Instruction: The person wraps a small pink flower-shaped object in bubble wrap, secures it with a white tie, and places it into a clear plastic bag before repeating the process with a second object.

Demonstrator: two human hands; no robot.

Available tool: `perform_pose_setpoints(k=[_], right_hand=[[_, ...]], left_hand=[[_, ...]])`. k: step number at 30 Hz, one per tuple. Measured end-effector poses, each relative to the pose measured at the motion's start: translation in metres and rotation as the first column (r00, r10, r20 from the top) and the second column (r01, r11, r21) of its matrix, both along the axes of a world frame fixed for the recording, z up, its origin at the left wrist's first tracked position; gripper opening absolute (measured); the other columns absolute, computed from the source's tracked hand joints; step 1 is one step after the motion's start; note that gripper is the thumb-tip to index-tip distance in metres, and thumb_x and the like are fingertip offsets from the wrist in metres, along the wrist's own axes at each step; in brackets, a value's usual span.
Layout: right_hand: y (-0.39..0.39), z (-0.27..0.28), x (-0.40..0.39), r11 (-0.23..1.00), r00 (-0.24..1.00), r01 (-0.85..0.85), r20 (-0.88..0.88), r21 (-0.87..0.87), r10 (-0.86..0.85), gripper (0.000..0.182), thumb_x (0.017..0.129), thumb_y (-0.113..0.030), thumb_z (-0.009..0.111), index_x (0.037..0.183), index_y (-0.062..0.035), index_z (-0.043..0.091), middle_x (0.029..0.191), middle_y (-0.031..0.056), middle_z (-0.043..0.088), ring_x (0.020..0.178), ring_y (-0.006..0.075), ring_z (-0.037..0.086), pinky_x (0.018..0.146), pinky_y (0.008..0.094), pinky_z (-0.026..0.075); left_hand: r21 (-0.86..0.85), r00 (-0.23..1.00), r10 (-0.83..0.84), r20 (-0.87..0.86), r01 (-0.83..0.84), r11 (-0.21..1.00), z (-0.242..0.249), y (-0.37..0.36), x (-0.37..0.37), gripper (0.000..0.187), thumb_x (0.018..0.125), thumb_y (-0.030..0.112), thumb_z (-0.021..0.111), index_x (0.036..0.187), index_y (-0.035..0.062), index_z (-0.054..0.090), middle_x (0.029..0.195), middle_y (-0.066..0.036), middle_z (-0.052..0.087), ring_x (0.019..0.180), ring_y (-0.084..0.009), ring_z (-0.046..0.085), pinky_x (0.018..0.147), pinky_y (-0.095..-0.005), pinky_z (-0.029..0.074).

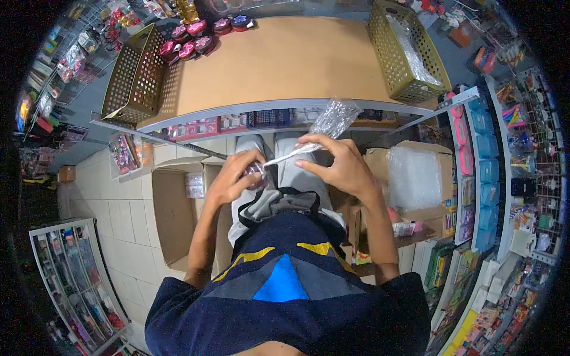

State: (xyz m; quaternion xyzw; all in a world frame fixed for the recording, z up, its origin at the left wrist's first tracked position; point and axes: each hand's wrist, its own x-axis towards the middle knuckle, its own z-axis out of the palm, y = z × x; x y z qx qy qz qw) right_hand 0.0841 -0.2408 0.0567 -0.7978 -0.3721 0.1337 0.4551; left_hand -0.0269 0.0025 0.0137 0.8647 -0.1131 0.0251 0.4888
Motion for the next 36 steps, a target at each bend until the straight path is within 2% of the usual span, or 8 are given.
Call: perform_pose_setpoints(k=[6,7,11,14,19,28,29,36], right_hand=[[-0.023,0.007,0.020,0.918,0.907,-0.053,0.365,-0.393,0.209,0.018,0.081,-0.021,0.073,0.098,-0.0168,0.074,0.132,0.0162,0.057,0.124,0.0385,0.049,0.101,0.0443,0.040],[-0.022,0.003,0.024,0.933,0.895,-0.071,0.391,-0.354,0.216,0.015,0.076,-0.023,0.076,0.090,-0.0214,0.076,0.152,0.0106,0.037,0.142,0.0399,0.025,0.113,0.0498,0.024],[-0.017,0.027,0.025,0.950,0.818,-0.088,0.523,-0.299,0.240,0.012,0.069,-0.026,0.079,0.080,-0.0225,0.076,0.158,0.0020,0.029,0.147,0.0351,0.013,0.118,0.0576,0.011],[-0.018,0.029,0.029,0.958,0.794,-0.047,0.571,-0.284,0.208,0.012,0.065,-0.027,0.081,0.074,-0.0207,0.075,0.159,-0.0008,0.026,0.149,0.0339,0.009,0.118,0.0618,0.006],[-0.023,0.034,0.034,0.969,0.662,-0.039,0.720,-0.245,0.209,0.015,0.062,-0.027,0.082,0.068,-0.0165,0.072,0.157,-0.0023,0.029,0.148,0.0313,0.014,0.118,0.0639,0.005],[-0.037,0.037,0.040,0.828,0.927,-0.328,0.015,-0.455,0.375,0.018,0.089,-0.021,0.066,0.102,-0.0086,0.069,0.104,0.0052,0.070,0.127,0.0292,0.049,0.116,0.0485,0.023],[-0.036,0.039,0.043,0.773,0.879,-0.435,-0.030,-0.462,0.476,0.024,0.093,-0.020,0.061,0.112,-0.0067,0.065,0.096,0.0086,0.072,0.110,0.0258,0.061,0.105,0.0425,0.038],[-0.029,0.007,0.040,0.803,0.485,-0.536,-0.684,0.260,0.545,0.035,0.099,-0.011,0.054,0.129,0.0064,0.052,0.081,0.0126,0.067,0.077,0.0182,0.068,0.074,0.0311,0.054]], left_hand=[[0.218,0.996,-0.091,0.022,0.084,0.972,0.007,0.010,-0.004,0.032,0.075,0.027,0.070,0.093,0.0039,0.058,0.091,-0.013,0.062,0.094,-0.0322,0.056,0.087,-0.0404,0.040],[0.210,0.994,-0.103,0.027,0.096,0.973,0.008,0.009,-0.004,0.032,0.073,0.022,0.074,0.094,0.0048,0.057,0.096,-0.010,0.063,0.101,-0.0296,0.055,0.095,-0.0422,0.036],[0.163,0.988,-0.086,0.130,0.065,0.985,0.000,-0.003,-0.001,0.033,0.074,0.016,0.071,0.099,0.0041,0.052,0.103,-0.011,0.065,0.105,-0.0307,0.057,0.092,-0.0401,0.037],[0.030,0.870,0.029,-0.492,-0.017,0.999,0.026,-0.008,0.001,0.034,0.075,0.016,0.070,0.101,0.0044,0.050,0.108,-0.012,0.063,0.101,-0.0319,0.058,0.089,-0.0401,0.039],[0.027,0.997,0.018,-0.077,-0.016,1.000,0.002,-0.009,0.004,0.038,0.075,0.015,0.069,0.108,0.0052,0.052,0.104,-0.014,0.060,0.091,-0.0317,0.056,0.085,-0.0399,0.039],[0.136,0.989,-0.021,0.143,0.001,0.991,-0.006,0.000,0.009,0.034,0.064,0.016,0.061,0.096,0.0048,0.059,0.103,-0.013,0.056,0.096,-0.0318,0.050,0.088,-0.0411,0.037],[0.172,0.982,0.018,0.188,-0.051,0.984,-0.008,0.000,0.007,0.033,0.064,0.016,0.061,0.096,0.0050,0.059,0.104,-0.013,0.055,0.097,-0.0319,0.050,0.089,-0.0413,0.037],[0.222,0.965,0.164,0.204,-0.209,0.952,-0.018,-0.003,0.004,0.034,0.064,0.018,0.075,0.087,0.0036,0.055,0.103,-0.013,0.055,0.096,-0.0330,0.052,0.086,-0.0403,0.042]])
